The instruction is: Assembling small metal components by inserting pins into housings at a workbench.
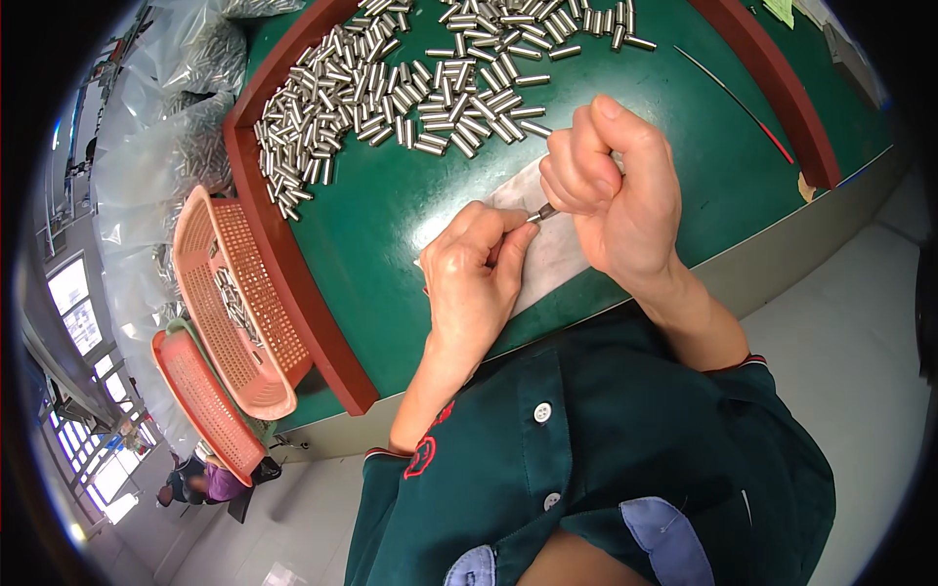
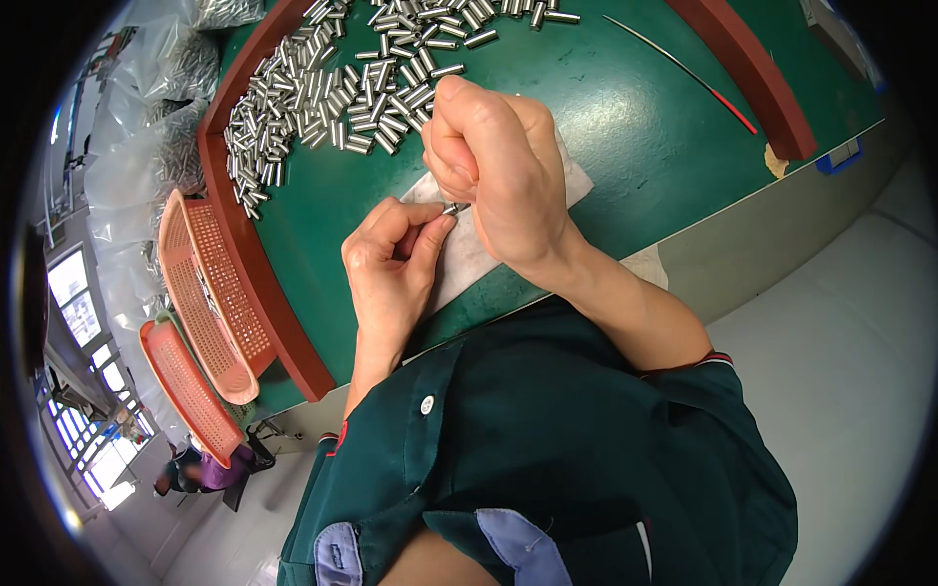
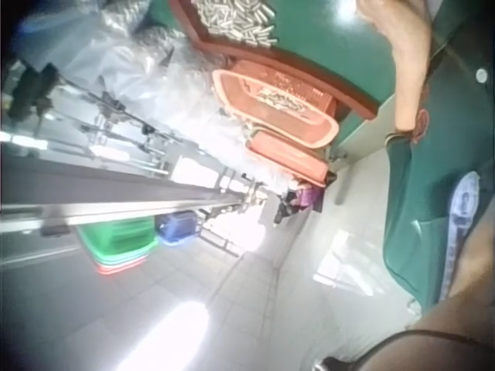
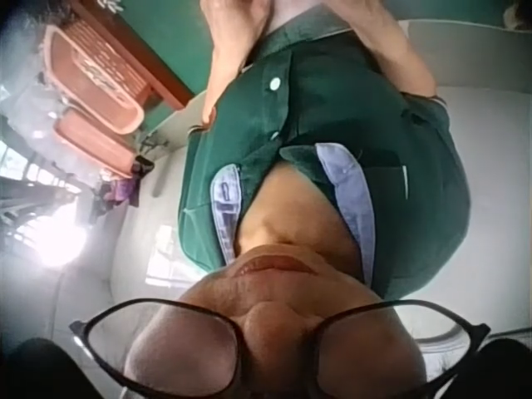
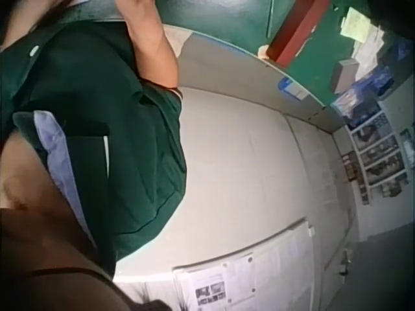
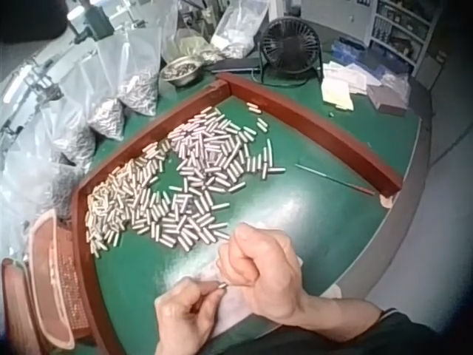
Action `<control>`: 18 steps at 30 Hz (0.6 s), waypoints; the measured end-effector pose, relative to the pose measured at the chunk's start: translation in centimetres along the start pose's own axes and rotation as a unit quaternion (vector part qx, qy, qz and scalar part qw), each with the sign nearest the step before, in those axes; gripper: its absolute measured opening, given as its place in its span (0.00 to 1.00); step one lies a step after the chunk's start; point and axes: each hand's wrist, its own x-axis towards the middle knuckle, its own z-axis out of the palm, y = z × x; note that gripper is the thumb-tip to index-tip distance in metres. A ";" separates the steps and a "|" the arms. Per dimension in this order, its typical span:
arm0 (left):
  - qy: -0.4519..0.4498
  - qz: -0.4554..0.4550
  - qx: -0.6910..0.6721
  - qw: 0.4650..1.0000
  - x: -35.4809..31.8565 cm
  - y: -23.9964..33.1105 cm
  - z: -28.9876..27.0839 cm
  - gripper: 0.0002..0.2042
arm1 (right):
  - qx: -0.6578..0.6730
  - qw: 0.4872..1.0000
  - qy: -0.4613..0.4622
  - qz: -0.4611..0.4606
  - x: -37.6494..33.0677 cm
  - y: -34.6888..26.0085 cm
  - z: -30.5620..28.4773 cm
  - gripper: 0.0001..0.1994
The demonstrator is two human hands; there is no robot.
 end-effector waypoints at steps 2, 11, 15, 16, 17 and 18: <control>0.000 -0.002 -0.006 1.000 0.0 -0.1 0.0 0.04 | 0.003 1.000 0.001 0.002 0.0 0.0 0.0 0.20; -0.021 -0.024 -0.042 0.999 0.3 -0.1 0.0 0.03 | -0.075 0.997 0.018 -0.028 -0.3 0.4 0.8 0.20; -0.035 -0.024 -0.034 0.999 0.6 0.1 -0.4 0.03 | -0.108 0.994 0.022 -0.026 -0.6 0.6 1.3 0.21; -0.038 -0.024 -0.033 0.998 0.6 0.1 -0.4 0.03 | -0.115 0.993 0.011 -0.032 -0.6 0.6 1.3 0.21; -0.038 -0.027 -0.036 0.998 0.5 0.0 -0.4 0.03 | -0.117 0.993 0.011 -0.030 -0.8 0.6 1.6 0.21; -0.034 -0.017 -0.043 0.998 0.5 -0.1 -0.3 0.03 | -0.132 0.990 0.012 -0.037 -0.9 0.6 1.9 0.21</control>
